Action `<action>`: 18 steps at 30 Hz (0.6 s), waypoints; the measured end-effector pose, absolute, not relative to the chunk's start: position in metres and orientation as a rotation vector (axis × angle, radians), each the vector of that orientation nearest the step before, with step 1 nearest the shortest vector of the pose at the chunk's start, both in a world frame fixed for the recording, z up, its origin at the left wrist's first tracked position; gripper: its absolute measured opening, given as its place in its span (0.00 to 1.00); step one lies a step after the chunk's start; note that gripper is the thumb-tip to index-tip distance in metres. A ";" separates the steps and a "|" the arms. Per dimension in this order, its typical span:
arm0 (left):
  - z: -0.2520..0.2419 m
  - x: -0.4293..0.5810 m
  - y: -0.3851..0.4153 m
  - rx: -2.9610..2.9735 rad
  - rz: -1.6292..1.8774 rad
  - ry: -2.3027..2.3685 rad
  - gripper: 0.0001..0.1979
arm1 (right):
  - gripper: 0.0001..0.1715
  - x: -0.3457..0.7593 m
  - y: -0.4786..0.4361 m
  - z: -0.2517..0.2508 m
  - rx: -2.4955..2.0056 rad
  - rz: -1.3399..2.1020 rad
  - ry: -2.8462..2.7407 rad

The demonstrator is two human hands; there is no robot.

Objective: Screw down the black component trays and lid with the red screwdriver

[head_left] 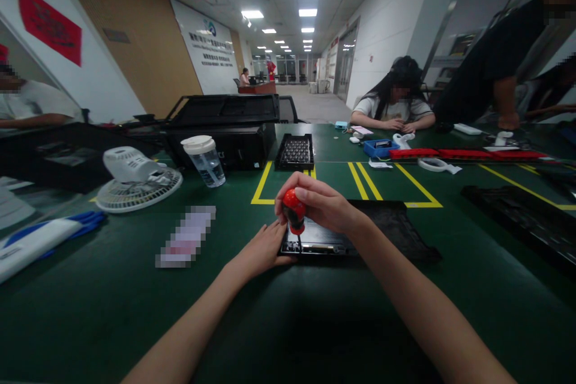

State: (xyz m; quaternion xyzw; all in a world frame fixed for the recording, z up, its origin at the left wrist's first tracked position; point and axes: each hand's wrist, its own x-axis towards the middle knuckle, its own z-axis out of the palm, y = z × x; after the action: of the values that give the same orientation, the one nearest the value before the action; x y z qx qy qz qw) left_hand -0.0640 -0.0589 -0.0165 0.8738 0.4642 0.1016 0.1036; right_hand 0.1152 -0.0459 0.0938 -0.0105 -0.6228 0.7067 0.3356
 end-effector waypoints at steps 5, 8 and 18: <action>-0.015 -0.064 -0.060 2.579 0.316 1.373 0.34 | 0.10 0.114 -0.045 0.093 -0.012 1.836 -1.635; -0.014 -0.063 -0.061 2.576 0.308 1.377 0.32 | 0.10 0.113 -0.046 0.092 0.001 1.827 -1.655; -0.013 -0.062 -0.061 2.584 0.313 1.373 0.35 | 0.11 0.113 -0.048 0.095 -0.006 1.797 -1.687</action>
State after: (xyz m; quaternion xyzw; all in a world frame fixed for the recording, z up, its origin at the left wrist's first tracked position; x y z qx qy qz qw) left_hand -0.0623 -0.0611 -0.0127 0.8737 0.4642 0.1058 0.0993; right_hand 0.1126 -0.0481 0.0948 -0.0025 -0.6455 0.6877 0.3322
